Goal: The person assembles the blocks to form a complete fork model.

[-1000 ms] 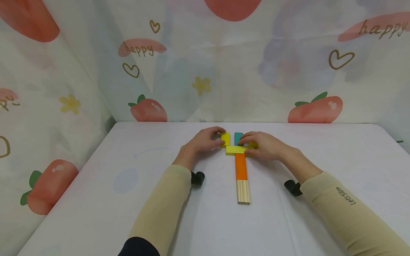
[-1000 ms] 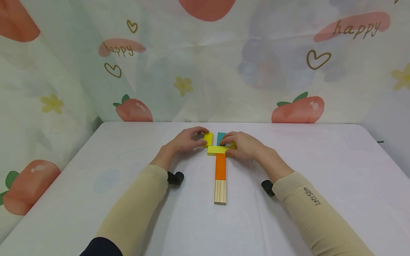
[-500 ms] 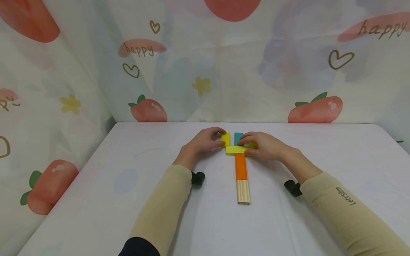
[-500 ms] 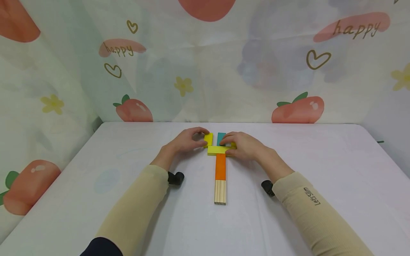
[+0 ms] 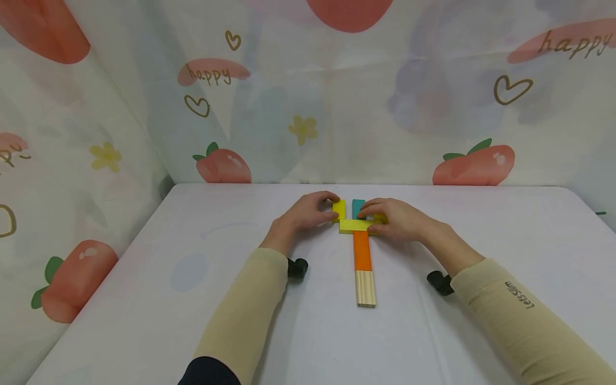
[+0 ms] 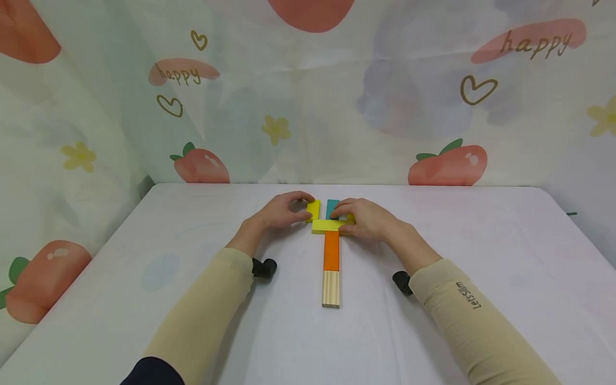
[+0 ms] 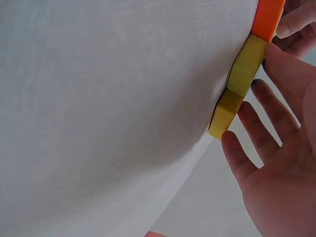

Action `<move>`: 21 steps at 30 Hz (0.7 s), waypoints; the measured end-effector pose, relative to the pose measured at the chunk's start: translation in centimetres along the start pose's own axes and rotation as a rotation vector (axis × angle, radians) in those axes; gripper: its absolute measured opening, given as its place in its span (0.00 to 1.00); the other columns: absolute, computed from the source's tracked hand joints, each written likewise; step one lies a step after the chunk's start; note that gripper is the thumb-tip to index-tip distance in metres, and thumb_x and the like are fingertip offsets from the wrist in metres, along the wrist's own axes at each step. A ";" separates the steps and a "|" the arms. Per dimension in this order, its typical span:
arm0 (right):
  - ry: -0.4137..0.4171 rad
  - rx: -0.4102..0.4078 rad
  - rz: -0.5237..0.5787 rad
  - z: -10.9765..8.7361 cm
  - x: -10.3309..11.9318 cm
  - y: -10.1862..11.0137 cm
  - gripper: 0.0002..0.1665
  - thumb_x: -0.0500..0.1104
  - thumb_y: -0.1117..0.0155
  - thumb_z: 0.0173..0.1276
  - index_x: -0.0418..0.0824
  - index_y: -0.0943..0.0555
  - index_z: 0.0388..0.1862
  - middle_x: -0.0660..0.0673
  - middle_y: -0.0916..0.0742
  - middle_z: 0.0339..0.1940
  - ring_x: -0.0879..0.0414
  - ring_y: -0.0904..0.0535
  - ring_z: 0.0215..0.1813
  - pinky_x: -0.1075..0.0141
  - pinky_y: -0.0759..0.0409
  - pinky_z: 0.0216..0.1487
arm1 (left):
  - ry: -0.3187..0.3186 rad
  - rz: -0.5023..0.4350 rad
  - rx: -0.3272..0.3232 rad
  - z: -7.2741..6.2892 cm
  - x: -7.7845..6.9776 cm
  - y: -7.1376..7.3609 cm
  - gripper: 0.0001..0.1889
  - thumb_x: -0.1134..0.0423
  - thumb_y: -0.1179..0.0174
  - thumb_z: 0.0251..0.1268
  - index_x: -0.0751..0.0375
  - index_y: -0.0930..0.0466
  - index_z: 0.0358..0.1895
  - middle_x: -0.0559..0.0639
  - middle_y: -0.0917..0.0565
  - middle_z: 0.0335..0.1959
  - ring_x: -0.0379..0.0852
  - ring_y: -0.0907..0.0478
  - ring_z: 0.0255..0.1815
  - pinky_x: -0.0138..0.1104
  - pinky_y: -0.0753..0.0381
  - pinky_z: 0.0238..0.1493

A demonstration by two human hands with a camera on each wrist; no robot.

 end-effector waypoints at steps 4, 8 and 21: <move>0.003 0.002 -0.001 0.0 0.0 0.0 0.19 0.40 0.33 0.71 0.40 0.16 0.60 0.36 0.22 0.67 0.35 0.32 0.70 0.38 0.38 0.70 | 0.003 -0.002 0.003 0.0 0.0 0.0 0.22 0.54 0.37 0.70 0.48 0.24 0.66 0.45 0.25 0.68 0.46 0.33 0.70 0.43 0.39 0.73; 0.007 0.005 -0.005 0.0 0.1 0.1 0.19 0.40 0.34 0.71 0.40 0.16 0.60 0.36 0.22 0.67 0.35 0.32 0.70 0.38 0.37 0.70 | 0.002 0.000 0.005 0.0 0.0 0.1 0.22 0.54 0.38 0.71 0.48 0.24 0.66 0.45 0.26 0.68 0.46 0.34 0.70 0.42 0.39 0.73; 0.001 0.006 -0.006 0.0 -0.1 0.0 0.19 0.41 0.34 0.71 0.40 0.16 0.60 0.35 0.23 0.67 0.35 0.32 0.70 0.38 0.38 0.70 | -0.002 0.003 0.003 0.0 -0.2 0.1 0.23 0.54 0.37 0.70 0.49 0.24 0.66 0.45 0.25 0.68 0.46 0.34 0.70 0.42 0.39 0.74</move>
Point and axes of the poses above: each hand's wrist, its own z-axis towards the middle knuckle, its own y-axis out of the back of the hand, x = y × z, the point moved 2 cm from there along z, towards the middle knuckle
